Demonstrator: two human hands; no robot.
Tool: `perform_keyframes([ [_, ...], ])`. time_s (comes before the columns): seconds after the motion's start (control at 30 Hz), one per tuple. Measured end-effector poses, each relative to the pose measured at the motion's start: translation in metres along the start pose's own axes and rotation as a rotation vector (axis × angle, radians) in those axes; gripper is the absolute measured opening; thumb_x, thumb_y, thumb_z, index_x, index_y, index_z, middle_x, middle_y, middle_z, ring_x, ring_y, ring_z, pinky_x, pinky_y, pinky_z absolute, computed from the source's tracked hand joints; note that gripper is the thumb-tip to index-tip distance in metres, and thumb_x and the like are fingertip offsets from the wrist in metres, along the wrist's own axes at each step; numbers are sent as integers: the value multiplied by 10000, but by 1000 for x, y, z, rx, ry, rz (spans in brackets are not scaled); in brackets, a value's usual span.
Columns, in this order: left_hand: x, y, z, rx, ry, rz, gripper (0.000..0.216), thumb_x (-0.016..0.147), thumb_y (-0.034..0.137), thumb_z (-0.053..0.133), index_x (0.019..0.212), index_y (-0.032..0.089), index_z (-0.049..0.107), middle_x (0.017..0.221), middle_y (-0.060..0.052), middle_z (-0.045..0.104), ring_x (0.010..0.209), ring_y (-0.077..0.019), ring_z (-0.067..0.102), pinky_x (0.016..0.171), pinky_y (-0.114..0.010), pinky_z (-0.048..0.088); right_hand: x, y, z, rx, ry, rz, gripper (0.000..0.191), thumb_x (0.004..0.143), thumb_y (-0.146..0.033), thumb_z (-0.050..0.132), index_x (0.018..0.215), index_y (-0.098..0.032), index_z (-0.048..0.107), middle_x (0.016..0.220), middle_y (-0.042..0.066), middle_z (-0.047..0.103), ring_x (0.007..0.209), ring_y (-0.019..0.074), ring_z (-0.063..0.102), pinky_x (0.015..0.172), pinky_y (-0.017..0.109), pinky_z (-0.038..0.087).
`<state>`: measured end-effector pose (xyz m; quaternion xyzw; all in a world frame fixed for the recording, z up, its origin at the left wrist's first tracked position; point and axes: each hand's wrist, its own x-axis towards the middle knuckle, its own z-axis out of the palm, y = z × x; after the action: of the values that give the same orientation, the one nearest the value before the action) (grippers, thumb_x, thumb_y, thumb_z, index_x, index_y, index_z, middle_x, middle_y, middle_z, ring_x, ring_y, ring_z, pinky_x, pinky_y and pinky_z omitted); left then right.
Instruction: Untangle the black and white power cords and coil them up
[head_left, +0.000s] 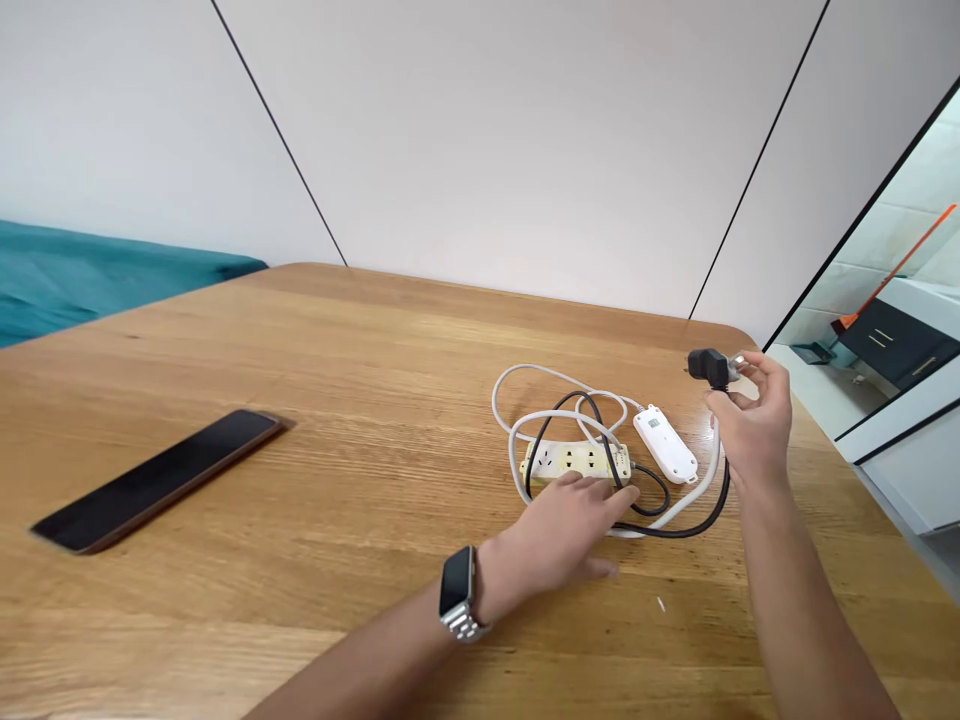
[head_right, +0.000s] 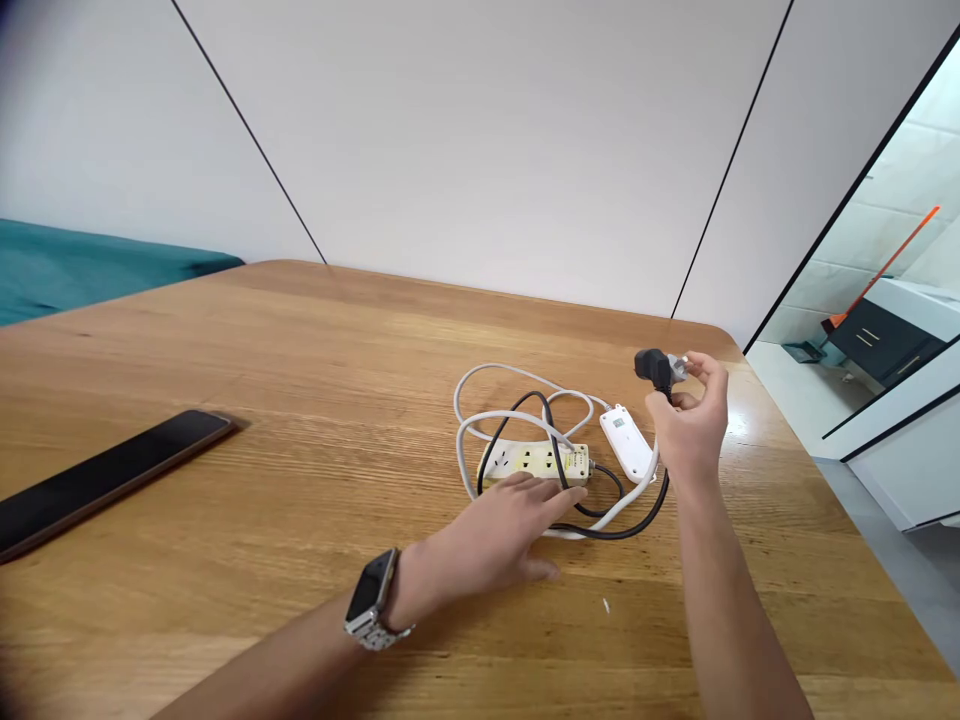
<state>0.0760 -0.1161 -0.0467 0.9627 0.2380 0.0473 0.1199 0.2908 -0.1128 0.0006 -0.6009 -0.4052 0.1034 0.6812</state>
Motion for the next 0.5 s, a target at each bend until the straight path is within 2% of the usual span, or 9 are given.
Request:
perform_keyframes([
  [0.1, 0, 7, 27, -74, 85, 30, 806, 780, 413, 759, 1444, 212, 351, 1049, -110, 696, 969, -288, 658, 897, -402, 468, -14, 1, 0, 132, 42, 54, 668, 565, -209, 685, 1203, -241, 489, 1233, 78, 525, 607, 69, 534, 490, 221, 407],
  [0.17, 1, 13, 38, -136, 111, 39, 551, 864, 330, 654, 1353, 212, 430, 939, -70, 710, 852, -245, 670, 800, -342, 471, -25, -4, -1, 215, 87, 28, 683, 571, -228, 715, 1213, -250, 483, 1228, 71, 505, 652, 76, 540, 513, 222, 419],
  [0.23, -1, 16, 41, -208, 134, 39, 251, 872, 188, 546, 1122, 213, 539, 844, -33, 702, 731, -194, 652, 669, -281, 438, -34, -11, -4, 295, 83, 29, 646, 584, -245, 723, 1189, -258, 497, 1153, 41, 518, 644, 72, 518, 511, 219, 413],
  [0.33, -12, 15, 34, -282, 171, 95, 128, 795, 105, 488, 864, 209, 516, 738, -5, 666, 604, -146, 590, 543, -261, 357, -46, -18, -11, 427, 17, 160, 467, 587, -252, 717, 1016, -246, 532, 903, -26, 532, 584, 69, 479, 468, 200, 378],
  [0.4, -25, 16, 23, -273, 179, 144, 43, 817, 175, 513, 813, 212, 490, 681, 1, 639, 546, -142, 552, 503, -282, 321, -57, -15, -18, 514, -11, 300, 409, 559, -245, 728, 904, -244, 507, 795, -49, 526, 577, 83, 498, 446, 191, 363],
  [0.5, -44, 26, 6, -231, 113, 214, 158, 900, 341, 542, 816, 218, 491, 700, -2, 651, 553, -146, 563, 487, -298, 314, -77, 0, -33, 553, -48, 512, 406, 529, -257, 756, 829, -243, 484, 697, -58, 518, 529, 92, 500, 409, 190, 345],
])
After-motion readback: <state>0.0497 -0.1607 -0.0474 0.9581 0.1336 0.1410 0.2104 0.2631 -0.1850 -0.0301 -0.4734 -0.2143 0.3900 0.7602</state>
